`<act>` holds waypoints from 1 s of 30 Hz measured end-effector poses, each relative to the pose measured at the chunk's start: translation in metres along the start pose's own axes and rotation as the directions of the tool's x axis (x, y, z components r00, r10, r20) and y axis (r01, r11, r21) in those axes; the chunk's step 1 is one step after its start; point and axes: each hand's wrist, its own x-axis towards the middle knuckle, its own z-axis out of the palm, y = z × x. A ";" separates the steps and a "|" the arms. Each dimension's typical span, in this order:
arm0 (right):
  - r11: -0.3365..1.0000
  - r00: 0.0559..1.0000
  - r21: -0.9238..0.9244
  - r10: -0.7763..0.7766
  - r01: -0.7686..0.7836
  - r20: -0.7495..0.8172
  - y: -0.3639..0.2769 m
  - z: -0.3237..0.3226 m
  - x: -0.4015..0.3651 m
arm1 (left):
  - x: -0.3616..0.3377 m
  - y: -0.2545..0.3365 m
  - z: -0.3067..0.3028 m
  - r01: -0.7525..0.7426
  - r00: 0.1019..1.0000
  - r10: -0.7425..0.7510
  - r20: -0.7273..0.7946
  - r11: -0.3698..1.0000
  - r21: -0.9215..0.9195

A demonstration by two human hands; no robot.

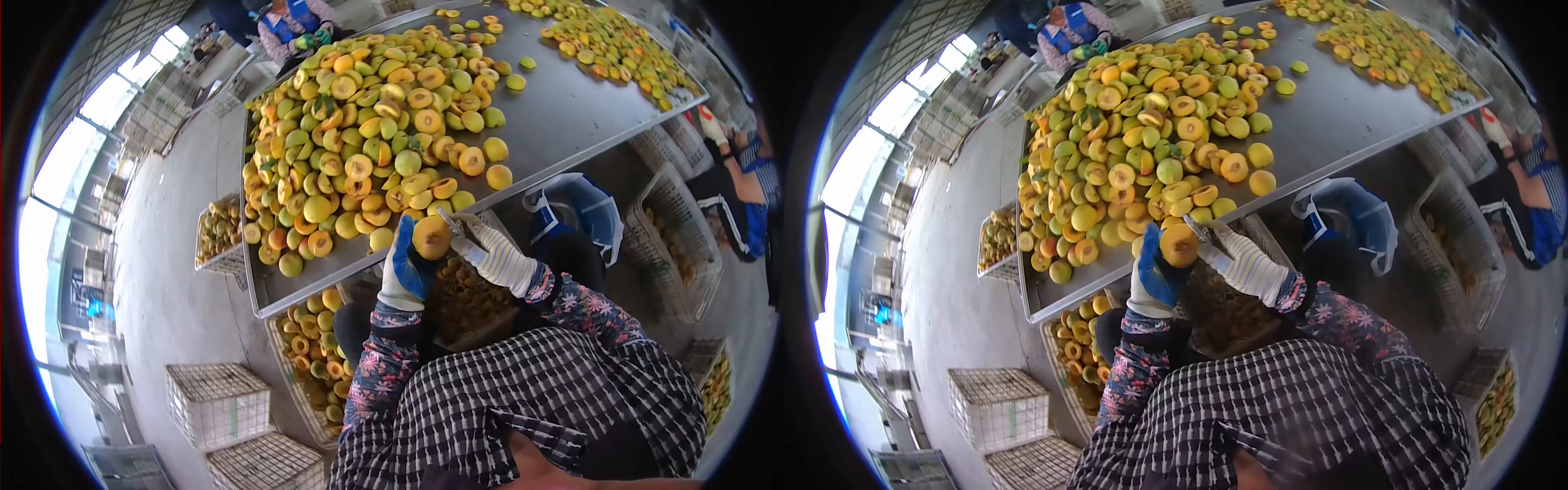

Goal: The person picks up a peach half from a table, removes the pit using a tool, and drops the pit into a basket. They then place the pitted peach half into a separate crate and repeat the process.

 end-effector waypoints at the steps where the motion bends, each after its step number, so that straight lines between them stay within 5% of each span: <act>1: 0.996 0.999 -0.073 -0.042 0.043 0.019 0.001 -0.001 0.000 | 0.002 0.000 -0.003 -0.017 1.000 0.017 -0.019 1.000 0.009; 3: 0.967 0.990 -0.214 -0.125 0.136 0.064 0.002 -0.005 0.002 | 0.009 -0.007 -0.019 -0.045 0.997 0.047 -0.055 0.999 0.027; 4: 0.918 0.987 -0.363 -0.155 0.158 0.036 -0.009 -0.003 -0.002 | 0.009 -0.012 -0.030 -0.255 0.967 0.228 0.114 0.839 0.481; 5: 0.896 0.989 -0.420 -0.128 0.146 0.070 -0.010 -0.003 -0.005 | 0.010 -0.016 -0.041 -0.446 0.876 0.396 0.275 0.448 0.775; 7: 0.840 0.990 -0.528 -0.072 0.126 0.122 -0.010 -0.006 -0.012 | -0.003 -0.016 -0.018 -0.538 0.753 0.481 0.449 0.057 0.841; 8: 0.825 0.989 -0.546 -0.103 0.145 0.108 -0.013 -0.002 -0.013 | 0.002 -0.017 -0.022 -0.502 0.820 0.437 0.368 0.242 0.830; 11: 0.604 0.981 -0.774 -0.107 0.192 0.160 -0.010 0.001 -0.014 | 0.010 -0.018 -0.029 -0.509 0.836 0.400 0.377 0.306 0.805; 13: 0.580 0.978 -0.789 -0.143 0.205 0.149 -0.012 0.005 -0.015 | 0.008 -0.021 -0.021 -0.386 0.922 0.339 0.185 0.797 0.465; 15: 0.578 0.977 -0.789 -0.161 0.208 0.140 -0.011 0.008 -0.016 | 0.008 -0.014 -0.016 -0.108 0.994 0.110 0.025 0.991 -0.076; 18: 0.576 0.982 -0.796 -0.108 0.187 0.153 -0.017 0.009 -0.017 | 0.009 -0.019 -0.016 -0.145 0.989 0.144 -0.014 0.989 -0.040; 20: 0.878 0.994 -0.472 -0.039 0.083 0.103 0.004 0.012 -0.017 | 0.009 -0.025 -0.014 -0.191 0.980 0.188 -0.069 0.981 -0.028; 22: 0.901 0.993 -0.422 -0.061 0.097 0.098 0.012 0.015 -0.016 | 0.007 -0.025 -0.009 -0.232 0.967 0.228 -0.113 0.973 -0.019; 24: 0.681 0.976 -0.699 -0.173 0.216 0.133 0.009 0.013 -0.018 | 0.004 -0.028 -0.004 -0.256 0.958 0.250 -0.139 0.966 -0.029; 28: 0.512 0.979 -0.836 -0.045 0.196 0.201 0.003 0.008 -0.017 | 0.004 -0.031 -0.007 -0.248 0.965 0.238 -0.106 0.964 -0.094; 30: 0.560 0.979 -0.813 0.012 0.160 0.202 0.003 0.011 -0.020 | 0.002 -0.033 -0.014 -0.256 0.961 0.254 -0.114 0.967 -0.010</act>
